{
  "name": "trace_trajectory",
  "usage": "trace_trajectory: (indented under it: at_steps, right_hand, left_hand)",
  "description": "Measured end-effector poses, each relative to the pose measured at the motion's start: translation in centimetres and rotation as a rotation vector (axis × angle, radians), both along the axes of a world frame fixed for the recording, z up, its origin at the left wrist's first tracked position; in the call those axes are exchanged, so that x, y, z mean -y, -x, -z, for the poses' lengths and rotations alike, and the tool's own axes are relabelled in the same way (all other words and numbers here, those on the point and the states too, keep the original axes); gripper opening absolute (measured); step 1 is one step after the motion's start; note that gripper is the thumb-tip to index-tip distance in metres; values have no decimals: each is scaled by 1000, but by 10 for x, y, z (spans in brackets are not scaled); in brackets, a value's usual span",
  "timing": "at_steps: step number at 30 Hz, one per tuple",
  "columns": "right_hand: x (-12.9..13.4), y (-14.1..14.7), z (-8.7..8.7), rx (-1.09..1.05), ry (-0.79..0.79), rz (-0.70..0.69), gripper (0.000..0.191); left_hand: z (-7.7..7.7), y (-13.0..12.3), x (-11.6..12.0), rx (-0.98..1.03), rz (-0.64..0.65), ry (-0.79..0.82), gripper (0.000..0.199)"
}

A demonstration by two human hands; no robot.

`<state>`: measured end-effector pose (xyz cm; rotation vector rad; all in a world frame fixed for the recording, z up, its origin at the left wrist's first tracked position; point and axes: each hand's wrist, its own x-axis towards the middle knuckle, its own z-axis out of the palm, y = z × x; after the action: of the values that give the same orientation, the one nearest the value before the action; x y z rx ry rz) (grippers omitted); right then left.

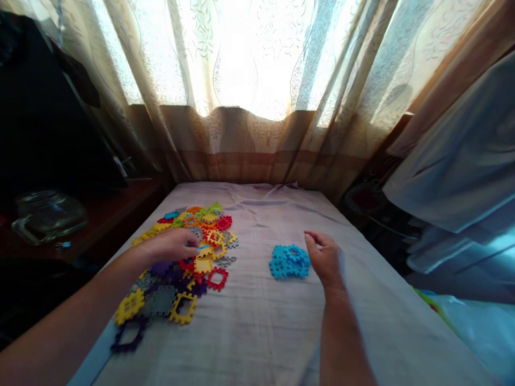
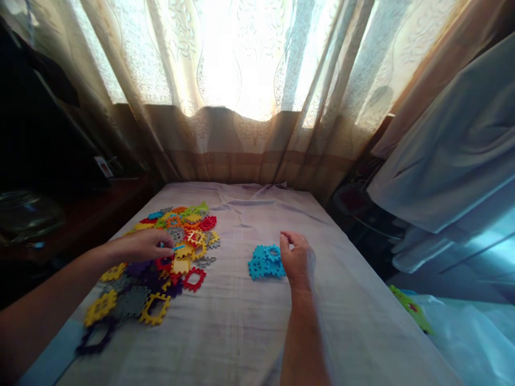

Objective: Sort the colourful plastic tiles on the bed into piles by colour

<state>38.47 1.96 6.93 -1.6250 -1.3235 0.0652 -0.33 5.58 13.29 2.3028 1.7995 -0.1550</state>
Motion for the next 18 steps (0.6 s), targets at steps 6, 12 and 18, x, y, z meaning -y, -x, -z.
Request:
trace_trajectory:
  at_steps: [6,12,18]
  right_hand:
    - [-1,-3,0,-13,4,-3,41]
    - [1,-6,-2,-34,-2,11,40]
    - [2,-5,-3,-40,0,8,41]
  left_hand:
    - [12,-97,12,293,166,-62,22]
    - [59,-189,6,354,180,-96,25]
    - [79,-199,9,363,170,-91,42]
